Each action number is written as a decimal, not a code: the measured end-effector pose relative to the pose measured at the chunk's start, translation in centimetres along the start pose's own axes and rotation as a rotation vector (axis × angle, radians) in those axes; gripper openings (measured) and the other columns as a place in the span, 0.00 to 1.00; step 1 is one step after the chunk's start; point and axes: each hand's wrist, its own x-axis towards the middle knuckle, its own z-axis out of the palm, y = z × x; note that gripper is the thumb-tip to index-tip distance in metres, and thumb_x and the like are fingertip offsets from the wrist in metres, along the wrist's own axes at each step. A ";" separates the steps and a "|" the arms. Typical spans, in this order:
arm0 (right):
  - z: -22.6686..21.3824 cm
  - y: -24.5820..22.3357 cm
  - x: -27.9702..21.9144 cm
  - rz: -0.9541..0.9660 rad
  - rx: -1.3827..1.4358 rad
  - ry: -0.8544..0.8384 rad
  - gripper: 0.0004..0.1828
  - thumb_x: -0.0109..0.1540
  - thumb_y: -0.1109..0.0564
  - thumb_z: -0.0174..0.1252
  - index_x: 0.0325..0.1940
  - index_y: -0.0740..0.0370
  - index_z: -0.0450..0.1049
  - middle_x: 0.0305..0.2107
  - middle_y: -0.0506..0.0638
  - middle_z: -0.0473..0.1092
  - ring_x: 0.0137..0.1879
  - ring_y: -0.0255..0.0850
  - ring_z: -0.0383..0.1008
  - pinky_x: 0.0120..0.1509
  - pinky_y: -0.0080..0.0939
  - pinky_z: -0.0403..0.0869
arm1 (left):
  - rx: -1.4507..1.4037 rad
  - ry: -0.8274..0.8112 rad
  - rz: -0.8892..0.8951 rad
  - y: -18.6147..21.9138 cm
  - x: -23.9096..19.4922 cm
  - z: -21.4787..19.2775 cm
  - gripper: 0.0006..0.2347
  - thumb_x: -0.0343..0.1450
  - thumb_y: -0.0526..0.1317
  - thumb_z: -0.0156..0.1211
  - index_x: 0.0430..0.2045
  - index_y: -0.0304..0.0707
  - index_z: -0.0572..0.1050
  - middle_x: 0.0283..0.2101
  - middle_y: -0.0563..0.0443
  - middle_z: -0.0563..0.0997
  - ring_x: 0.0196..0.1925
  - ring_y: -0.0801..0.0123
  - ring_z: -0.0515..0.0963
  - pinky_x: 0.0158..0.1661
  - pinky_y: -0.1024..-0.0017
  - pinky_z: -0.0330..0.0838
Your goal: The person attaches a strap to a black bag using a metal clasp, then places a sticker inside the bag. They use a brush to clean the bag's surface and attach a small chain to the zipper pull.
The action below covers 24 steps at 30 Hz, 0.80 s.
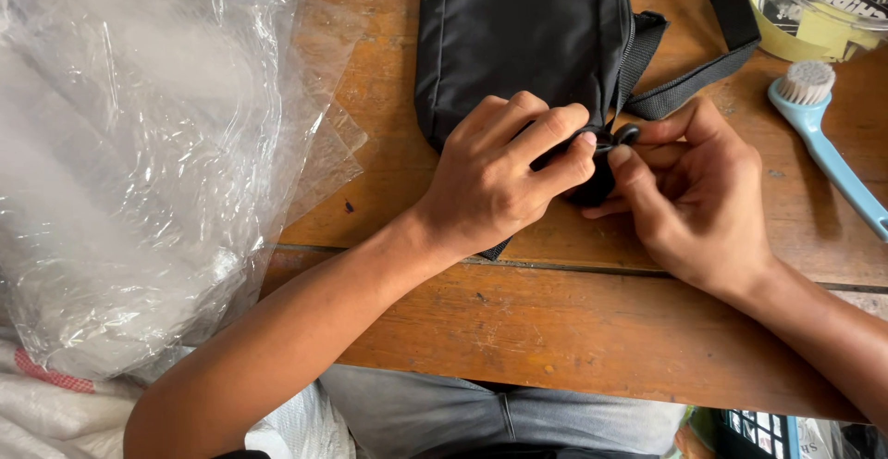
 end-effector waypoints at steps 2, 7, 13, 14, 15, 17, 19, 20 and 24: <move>0.3 -0.2 -0.4 -0.055 -0.057 0.002 0.11 0.70 0.69 0.52 0.45 0.68 0.55 0.25 0.61 0.70 0.30 0.44 0.80 0.35 0.41 0.87 | 0.011 -0.006 0.002 0.0 0.0 -0.1 0.07 0.77 0.29 0.54 0.29 0.37 0.74 0.42 0.47 0.78 0.35 0.60 0.75 0.33 0.64 0.67; 0.2 -0.2 -0.5 -0.073 -0.042 0.086 0.10 0.71 0.67 0.53 0.48 0.68 0.56 0.33 0.58 0.63 0.35 0.46 0.79 0.38 0.44 0.89 | 0.021 0.053 0.009 0.2 0.1 0.2 0.07 0.76 0.28 0.56 0.27 0.37 0.73 0.41 0.48 0.77 0.34 0.61 0.74 0.33 0.64 0.68; 0.1 -0.7 -0.5 -0.034 -0.054 0.080 0.10 0.72 0.65 0.53 0.48 0.67 0.56 0.28 0.56 0.64 0.31 0.43 0.78 0.38 0.44 0.89 | -0.009 0.065 -0.005 0.1 0.1 0.0 0.07 0.77 0.29 0.55 0.27 0.36 0.73 0.40 0.47 0.77 0.33 0.60 0.74 0.32 0.64 0.65; 0.1 -0.6 -0.4 -0.032 -0.055 0.079 0.10 0.72 0.65 0.53 0.48 0.67 0.56 0.28 0.56 0.64 0.31 0.43 0.78 0.38 0.44 0.89 | -0.009 0.064 -0.007 0.1 0.1 0.1 0.07 0.77 0.29 0.55 0.27 0.36 0.73 0.40 0.47 0.77 0.33 0.60 0.74 0.32 0.64 0.65; 0.1 -0.5 -0.4 -0.031 -0.063 0.081 0.10 0.72 0.65 0.53 0.48 0.67 0.56 0.30 0.56 0.64 0.31 0.43 0.78 0.38 0.44 0.89 | -0.018 0.059 -0.011 0.1 0.0 0.1 0.07 0.77 0.29 0.54 0.27 0.37 0.72 0.41 0.47 0.77 0.34 0.60 0.74 0.32 0.64 0.65; 0.1 -0.5 -0.4 -0.031 -0.072 0.082 0.10 0.72 0.66 0.53 0.48 0.67 0.56 0.31 0.57 0.64 0.31 0.43 0.78 0.39 0.44 0.89 | -0.026 0.054 -0.017 0.0 0.0 0.1 0.08 0.78 0.30 0.54 0.28 0.37 0.72 0.41 0.47 0.77 0.34 0.60 0.75 0.32 0.64 0.65; 0.2 -0.6 -0.4 -0.034 -0.077 0.068 0.09 0.72 0.68 0.52 0.48 0.68 0.56 0.33 0.59 0.66 0.35 0.45 0.80 0.39 0.44 0.89 | -0.023 0.064 -0.013 0.0 0.0 0.2 0.09 0.78 0.29 0.53 0.25 0.38 0.71 0.40 0.49 0.76 0.34 0.60 0.73 0.32 0.65 0.64; 0.1 -0.5 -0.4 -0.034 -0.079 0.066 0.09 0.72 0.68 0.52 0.48 0.68 0.56 0.33 0.59 0.66 0.35 0.45 0.80 0.39 0.44 0.89 | -0.023 0.066 -0.015 -0.1 0.0 0.2 0.09 0.78 0.29 0.53 0.25 0.38 0.71 0.40 0.49 0.76 0.34 0.60 0.73 0.32 0.65 0.64; 0.2 -0.4 -0.5 -0.029 -0.074 0.051 0.10 0.72 0.67 0.52 0.48 0.68 0.56 0.35 0.58 0.65 0.37 0.46 0.80 0.40 0.45 0.89 | -0.026 0.065 0.002 -0.2 -0.1 0.3 0.09 0.77 0.28 0.54 0.25 0.39 0.71 0.41 0.49 0.76 0.34 0.61 0.73 0.33 0.65 0.65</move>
